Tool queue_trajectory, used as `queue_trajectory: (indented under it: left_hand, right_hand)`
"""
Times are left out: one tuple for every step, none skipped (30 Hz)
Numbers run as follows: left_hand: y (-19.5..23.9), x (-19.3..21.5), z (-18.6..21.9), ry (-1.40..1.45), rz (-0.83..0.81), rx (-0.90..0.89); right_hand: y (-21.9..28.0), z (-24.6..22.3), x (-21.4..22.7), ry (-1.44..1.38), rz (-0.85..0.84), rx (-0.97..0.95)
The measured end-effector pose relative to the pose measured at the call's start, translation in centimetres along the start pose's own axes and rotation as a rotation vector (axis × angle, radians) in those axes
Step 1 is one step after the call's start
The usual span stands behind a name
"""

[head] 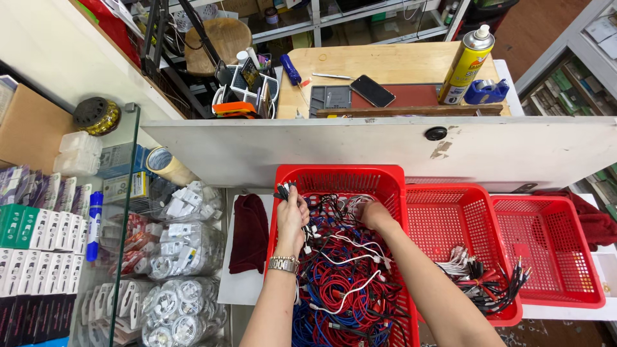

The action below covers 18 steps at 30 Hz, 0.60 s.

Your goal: The person sorts tangled charging cables from a large red basket into smaller red baskets by color and connector type. They separate black, white, red, and blue cables, placing them into designated baskets on the counter.

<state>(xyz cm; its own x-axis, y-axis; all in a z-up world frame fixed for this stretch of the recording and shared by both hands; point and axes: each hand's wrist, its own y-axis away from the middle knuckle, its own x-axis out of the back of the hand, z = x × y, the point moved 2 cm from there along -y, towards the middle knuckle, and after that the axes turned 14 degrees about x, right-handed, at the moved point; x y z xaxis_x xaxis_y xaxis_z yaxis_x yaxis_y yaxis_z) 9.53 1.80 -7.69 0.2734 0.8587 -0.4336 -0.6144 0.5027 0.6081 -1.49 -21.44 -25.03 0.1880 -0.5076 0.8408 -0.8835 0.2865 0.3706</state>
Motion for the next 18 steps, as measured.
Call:
queue_trajectory:
  left_hand:
    - [0.2, 0.0, 0.2, 0.007, -0.004, 0.001]
    - [0.4, 0.0, 0.4, 0.015, -0.009, 0.002]
    - [0.6, 0.0, 0.7, 0.013, -0.021, -0.002]
    - [1.0, 0.0, 1.0, 0.011, -0.034, -0.006]
    - [1.4, -0.1, 1.1, 0.011, -0.050, -0.007]
    - [1.7, -0.5, 1.3, -0.013, -0.083, -0.002]
    - [2.0, -1.1, 1.4, -0.038, -0.118, 0.003]
    - [2.4, -1.8, 1.5, -0.063, -0.153, 0.009]
    - [2.8, -2.6, 1.5, -0.105, -0.226, 0.048]
    - [3.4, -3.6, 1.2, -0.147, -0.298, 0.087]
    - [3.9, -4.5, 0.8, -0.191, -0.369, 0.126]
    - [4.5, -5.6, 0.3, -0.247, -0.427, 0.151]
    - [5.1, -6.6, -0.1, -0.305, -0.488, 0.175]
    - [5.6, -7.7, -0.6, -0.364, -0.549, 0.199]
    - [6.0, -8.9, -1.4, -0.417, -0.564, 0.213]
    - [6.3, -10.2, -2.1, -0.470, -0.579, 0.226]
    - [6.5, -11.6, -2.6, -0.524, -0.600, 0.236]
    - [6.7, -13.1, -3.1, -0.560, -0.627, 0.250]
  right_hand:
    - [-0.2, 0.2, -0.3, 0.089, -0.104, 0.012]
    - [-0.3, 0.0, -0.3, 0.114, -0.102, 0.023]
    - [-0.3, -0.5, 0.0, 0.138, -0.101, 0.034]
    - [0.2, -0.9, 0.9, 0.162, -0.099, 0.045]
    - [1.1, -1.4, 2.4, 0.086, -0.109, 0.030]
    - [1.9, -2.1, 4.4, 0.009, -0.120, 0.015]
    - [2.7, -2.9, 6.7, -0.068, -0.128, -0.002]
    - [3.8, -4.2, 9.2, -0.199, -0.039, 0.056]
    - [4.9, -5.7, 11.9, -0.324, 0.055, 0.113]
    - [6.2, -7.2, 14.4, -0.619, 0.083, 0.206]
    - [7.8, -8.8, 16.5, -0.916, 0.110, 0.301]
    - [9.6, -9.9, 18.3, -0.939, 0.111, 0.363]
    - [11.4, -11.0, 19.9, -0.961, 0.118, 0.425]
    - [12.9, -11.8, 21.3, -0.982, 0.124, 0.487]
    - [14.3, -12.2, 22.3, -0.842, 0.164, 0.530]
    - [15.5, -12.3, 23.1, -0.700, 0.201, 0.568]
    - [16.5, -12.1, 24.0, -0.552, 0.241, 0.602]
    - [17.4, -11.5, 24.7, -0.525, 0.252, 0.619]
